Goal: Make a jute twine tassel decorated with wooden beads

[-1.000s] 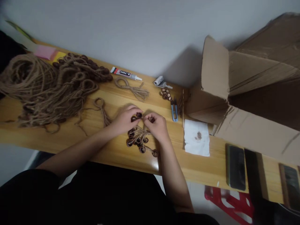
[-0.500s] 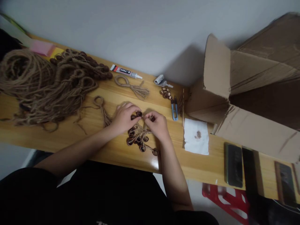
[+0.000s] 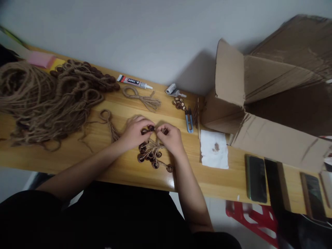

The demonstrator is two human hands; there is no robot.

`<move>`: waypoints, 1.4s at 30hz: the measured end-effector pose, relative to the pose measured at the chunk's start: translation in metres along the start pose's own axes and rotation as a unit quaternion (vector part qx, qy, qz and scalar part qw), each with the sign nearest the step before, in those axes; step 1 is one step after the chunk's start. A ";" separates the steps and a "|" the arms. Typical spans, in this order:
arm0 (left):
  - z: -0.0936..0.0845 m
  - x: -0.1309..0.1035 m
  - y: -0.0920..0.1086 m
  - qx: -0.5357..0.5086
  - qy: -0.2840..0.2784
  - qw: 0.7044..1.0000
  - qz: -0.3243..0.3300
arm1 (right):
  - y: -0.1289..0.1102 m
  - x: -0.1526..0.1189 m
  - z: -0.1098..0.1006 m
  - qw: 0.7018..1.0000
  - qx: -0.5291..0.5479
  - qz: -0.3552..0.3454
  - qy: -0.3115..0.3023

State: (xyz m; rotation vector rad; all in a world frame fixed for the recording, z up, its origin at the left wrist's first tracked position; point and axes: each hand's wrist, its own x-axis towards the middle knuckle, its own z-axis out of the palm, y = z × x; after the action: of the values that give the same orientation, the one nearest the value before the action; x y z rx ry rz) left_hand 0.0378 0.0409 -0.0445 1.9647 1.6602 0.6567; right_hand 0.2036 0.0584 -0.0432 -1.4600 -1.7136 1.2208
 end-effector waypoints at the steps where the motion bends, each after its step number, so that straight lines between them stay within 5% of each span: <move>1: 0.000 0.000 0.000 0.001 -0.001 1.000 0.000 | 0.000 0.000 0.000 1.000 -0.002 0.000 0.002; 42: -0.002 0.000 0.001 -0.004 -0.013 1.000 0.005 | -0.003 -0.001 0.003 0.998 -0.068 -0.006 0.003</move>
State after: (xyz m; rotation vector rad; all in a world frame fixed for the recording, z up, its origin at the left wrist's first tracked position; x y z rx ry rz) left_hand 0.0375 0.0410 -0.0419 1.9690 1.6307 0.6378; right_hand 0.1998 0.0568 -0.0418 -1.5289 -1.8295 1.1106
